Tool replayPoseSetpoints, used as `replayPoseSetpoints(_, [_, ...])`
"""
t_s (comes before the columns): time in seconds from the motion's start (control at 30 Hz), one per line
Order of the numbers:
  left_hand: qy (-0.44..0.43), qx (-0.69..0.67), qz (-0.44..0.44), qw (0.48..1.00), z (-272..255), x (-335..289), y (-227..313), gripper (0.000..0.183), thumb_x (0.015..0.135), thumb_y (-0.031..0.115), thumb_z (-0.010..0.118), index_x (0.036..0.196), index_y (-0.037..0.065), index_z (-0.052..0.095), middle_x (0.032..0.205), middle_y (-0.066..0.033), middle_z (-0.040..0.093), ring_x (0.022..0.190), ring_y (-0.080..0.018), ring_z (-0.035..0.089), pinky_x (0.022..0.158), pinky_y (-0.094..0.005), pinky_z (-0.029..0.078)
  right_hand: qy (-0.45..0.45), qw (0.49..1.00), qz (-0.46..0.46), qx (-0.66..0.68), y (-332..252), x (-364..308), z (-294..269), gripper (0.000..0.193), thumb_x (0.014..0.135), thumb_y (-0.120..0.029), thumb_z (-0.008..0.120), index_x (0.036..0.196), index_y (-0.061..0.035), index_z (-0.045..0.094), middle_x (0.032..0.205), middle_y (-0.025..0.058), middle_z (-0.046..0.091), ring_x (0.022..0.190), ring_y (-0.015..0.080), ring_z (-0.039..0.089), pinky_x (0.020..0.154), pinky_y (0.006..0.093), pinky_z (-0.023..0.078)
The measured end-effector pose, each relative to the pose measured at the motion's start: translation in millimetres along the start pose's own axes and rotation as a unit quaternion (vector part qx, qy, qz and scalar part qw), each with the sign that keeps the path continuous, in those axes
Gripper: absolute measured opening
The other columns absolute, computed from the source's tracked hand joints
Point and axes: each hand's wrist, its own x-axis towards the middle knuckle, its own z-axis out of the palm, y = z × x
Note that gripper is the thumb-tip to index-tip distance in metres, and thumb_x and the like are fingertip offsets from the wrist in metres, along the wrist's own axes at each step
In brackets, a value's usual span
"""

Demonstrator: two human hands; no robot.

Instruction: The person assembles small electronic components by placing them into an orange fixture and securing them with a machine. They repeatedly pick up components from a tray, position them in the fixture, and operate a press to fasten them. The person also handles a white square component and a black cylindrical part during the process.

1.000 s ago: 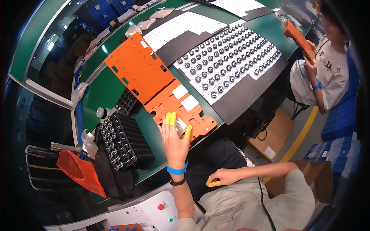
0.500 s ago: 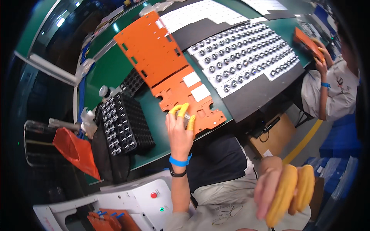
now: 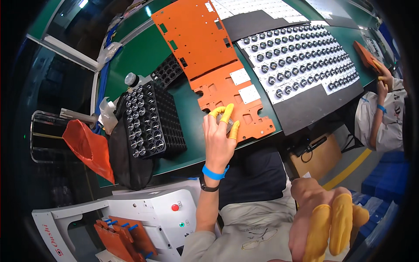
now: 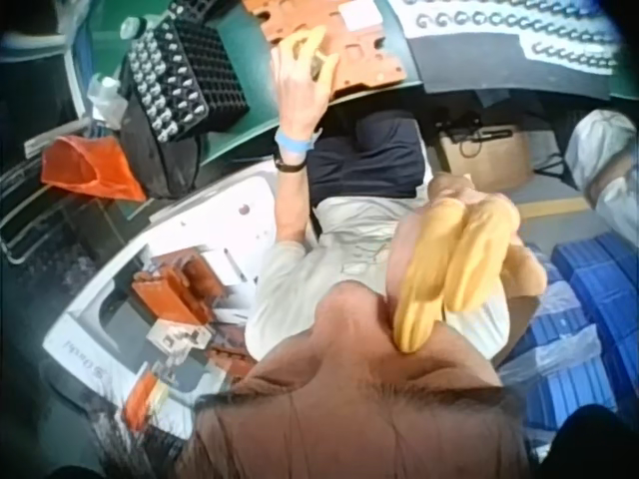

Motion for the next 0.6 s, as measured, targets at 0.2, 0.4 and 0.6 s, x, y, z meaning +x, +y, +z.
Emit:
replayPoseSetpoints(0.2, [0.021,-0.017,-0.005,1.000,-2.9,-2.4,1.2,0.045,0.082,0.008,0.076,0.126,0.005,0.064,0.113,-0.0174,0.055,0.104,-0.0361,0.055,0.088,-0.0425,0.048,-0.050,0.994,0.020,0.100,4.8,0.6,-9.3,0.025,0.084,-0.029,0.076,0.100,-0.0106,0.070,0.114,0.0079,0.058,0.107,0.0240,0.058,0.088,0.0366,0.051])
replayPoseSetpoints(0.4, [0.038,-0.035,-0.018,0.999,0.2,0.2,5.3,0.048,0.086,0.015,0.074,0.130,0.003,0.060,0.114,-0.0195,0.054,0.102,-0.0381,0.056,0.088,-0.0446,0.048,-0.157,0.981,0.104,-0.043,-10.6,35.7,-17.3,0.024,0.085,-0.027,0.076,0.096,-0.0069,0.069,0.108,0.0081,0.062,0.108,0.0281,0.058,0.088,0.0371,0.052])
replayPoseSetpoints(0.6, [0.044,-0.023,-0.031,0.998,-0.5,-4.1,-2.0,0.049,0.085,0.017,0.075,0.128,0.000,0.060,0.112,-0.0192,0.055,0.102,-0.0372,0.056,0.087,-0.0440,0.048,-0.454,0.890,0.022,0.030,-1.2,63.9,-81.0,0.046,0.086,-0.034,0.075,0.125,-0.0127,0.062,0.123,0.0148,0.064,0.131,0.0328,0.049,0.104,0.0399,0.046])
